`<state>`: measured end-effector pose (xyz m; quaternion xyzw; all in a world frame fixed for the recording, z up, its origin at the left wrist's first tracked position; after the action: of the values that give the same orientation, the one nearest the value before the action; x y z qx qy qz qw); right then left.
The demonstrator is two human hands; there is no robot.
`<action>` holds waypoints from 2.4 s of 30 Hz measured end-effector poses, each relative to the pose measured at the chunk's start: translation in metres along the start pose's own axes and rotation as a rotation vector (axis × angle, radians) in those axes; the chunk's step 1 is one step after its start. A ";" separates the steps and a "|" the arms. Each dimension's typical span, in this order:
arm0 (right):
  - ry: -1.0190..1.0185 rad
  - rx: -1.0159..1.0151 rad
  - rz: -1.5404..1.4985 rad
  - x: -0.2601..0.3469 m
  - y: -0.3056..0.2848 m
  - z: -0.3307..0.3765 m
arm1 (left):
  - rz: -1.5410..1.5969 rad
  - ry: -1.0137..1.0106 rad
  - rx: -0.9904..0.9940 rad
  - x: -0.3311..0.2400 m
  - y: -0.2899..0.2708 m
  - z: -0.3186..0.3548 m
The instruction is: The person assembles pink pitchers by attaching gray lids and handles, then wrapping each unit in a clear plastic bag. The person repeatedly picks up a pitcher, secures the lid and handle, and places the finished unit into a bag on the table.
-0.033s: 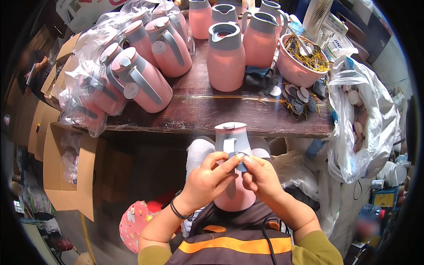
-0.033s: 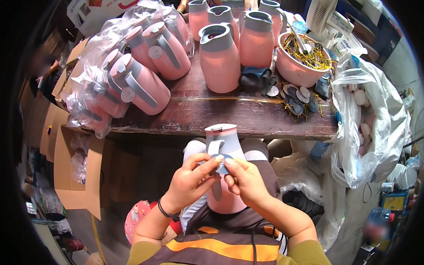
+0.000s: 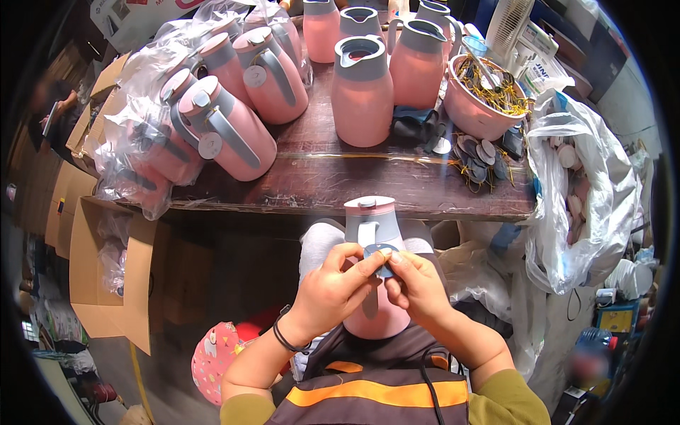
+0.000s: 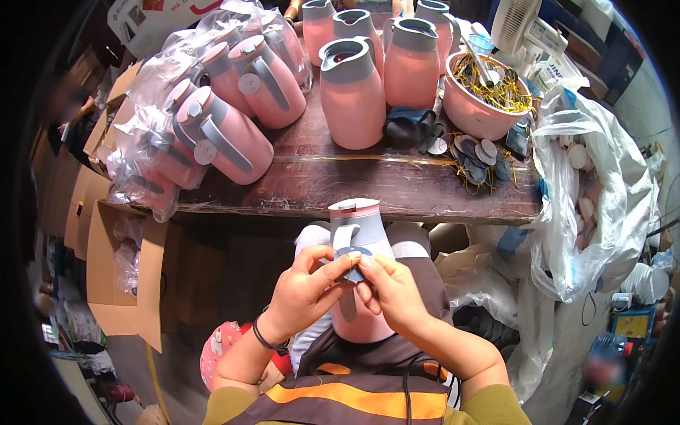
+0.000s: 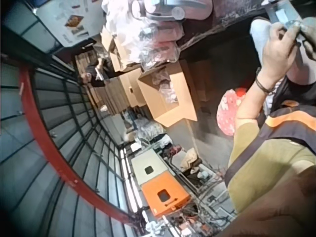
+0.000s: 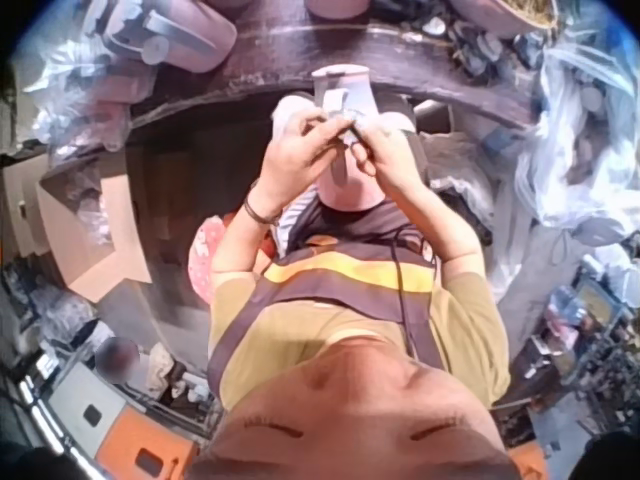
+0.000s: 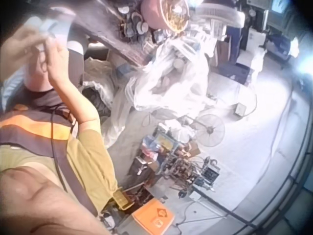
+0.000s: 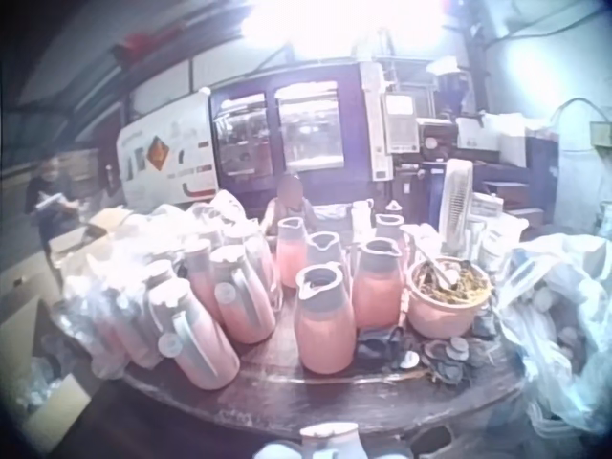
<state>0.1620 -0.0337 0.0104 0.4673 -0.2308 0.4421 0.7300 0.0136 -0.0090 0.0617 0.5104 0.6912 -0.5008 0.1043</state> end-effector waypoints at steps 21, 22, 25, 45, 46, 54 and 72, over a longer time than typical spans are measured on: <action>-0.212 -0.007 0.023 -0.014 -0.003 0.007 | 0.177 -0.175 -0.369 0.035 0.034 -0.005; -0.084 -0.038 -0.053 -0.013 -0.010 0.011 | 0.119 -0.198 -0.486 0.046 0.025 -0.014; -0.197 -0.087 0.139 -0.001 -0.017 0.032 | 0.653 -0.537 -0.548 0.102 0.013 -0.032; -1.035 -0.052 0.594 0.057 0.085 -0.015 | 0.573 -0.248 -1.058 0.059 -0.113 0.006; -0.935 -0.032 0.532 0.055 0.105 -0.025 | 0.387 -0.250 -1.120 0.077 -0.119 0.024; -1.046 -0.064 0.748 0.023 0.259 -0.139 | 0.024 -0.572 -0.769 0.226 -0.097 0.053; -1.514 -0.255 0.897 0.164 0.064 -0.129 | 0.119 -0.590 -0.843 0.234 -0.098 0.041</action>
<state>0.1797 0.1619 0.1048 0.4149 -0.8604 0.2298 0.1862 -0.1878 0.1008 -0.0541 0.2994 0.7439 -0.2948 0.5197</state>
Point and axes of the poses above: each hand's wrist, its own z-axis away from the middle knuckle, its own y-axis out of the palm, x = y × z, the point moved 4 cm from there along -z, towards the middle knuckle, and after that the axes turned 10 degrees about -x, right-handed, at the moved point
